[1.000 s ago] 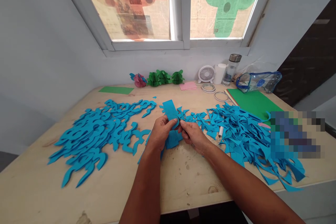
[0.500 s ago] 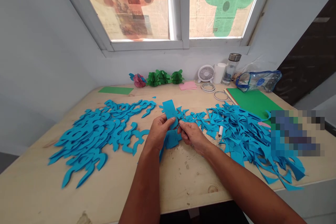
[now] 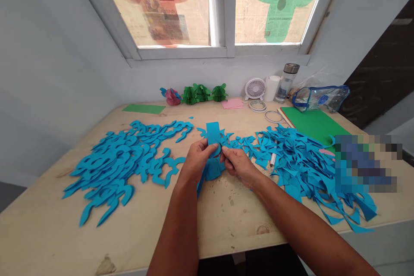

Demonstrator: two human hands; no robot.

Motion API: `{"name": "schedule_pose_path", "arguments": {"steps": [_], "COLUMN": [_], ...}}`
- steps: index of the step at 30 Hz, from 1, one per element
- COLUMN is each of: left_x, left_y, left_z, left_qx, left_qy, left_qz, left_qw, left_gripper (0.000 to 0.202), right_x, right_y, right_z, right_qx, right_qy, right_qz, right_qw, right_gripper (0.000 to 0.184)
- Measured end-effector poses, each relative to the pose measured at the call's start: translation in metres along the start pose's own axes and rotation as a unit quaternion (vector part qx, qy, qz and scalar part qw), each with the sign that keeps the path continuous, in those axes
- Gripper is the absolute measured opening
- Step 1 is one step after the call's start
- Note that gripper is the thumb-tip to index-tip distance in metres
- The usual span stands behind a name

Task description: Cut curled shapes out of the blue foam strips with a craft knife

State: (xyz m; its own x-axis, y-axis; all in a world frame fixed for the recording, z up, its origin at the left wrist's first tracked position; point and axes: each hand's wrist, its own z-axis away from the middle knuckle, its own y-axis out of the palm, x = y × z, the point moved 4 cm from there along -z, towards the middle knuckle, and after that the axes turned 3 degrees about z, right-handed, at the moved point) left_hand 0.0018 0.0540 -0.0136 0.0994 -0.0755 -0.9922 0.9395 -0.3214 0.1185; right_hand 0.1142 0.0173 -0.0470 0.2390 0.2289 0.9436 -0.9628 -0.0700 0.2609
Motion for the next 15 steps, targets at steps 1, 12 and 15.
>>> {"name": "schedule_pose_path", "arguments": {"steps": [1,12,15], "left_x": [-0.0007,-0.0005,-0.0012], "left_y": [0.0001,0.0008,0.0020], "left_z": [0.0008,0.0005,0.0011], "left_qx": [-0.006,-0.008,-0.002], "left_qy": [-0.001,-0.004,-0.007], "left_qz": [0.001,0.000,0.004], "left_qw": [1.000,1.000,1.000], "left_gripper": [0.018,0.020,0.019], "right_x": [-0.0003,0.0033,0.0026], "right_y": [0.0000,0.0016,0.0012], "right_z": [-0.0001,0.0021,0.0014], "right_qx": [0.000,-0.006,-0.007], "right_qy": [0.000,-0.004,-0.006], "right_qz": [-0.002,-0.005,0.000], "right_qw": [1.000,1.000,1.000], "right_gripper": [0.042,0.042,0.042]}}
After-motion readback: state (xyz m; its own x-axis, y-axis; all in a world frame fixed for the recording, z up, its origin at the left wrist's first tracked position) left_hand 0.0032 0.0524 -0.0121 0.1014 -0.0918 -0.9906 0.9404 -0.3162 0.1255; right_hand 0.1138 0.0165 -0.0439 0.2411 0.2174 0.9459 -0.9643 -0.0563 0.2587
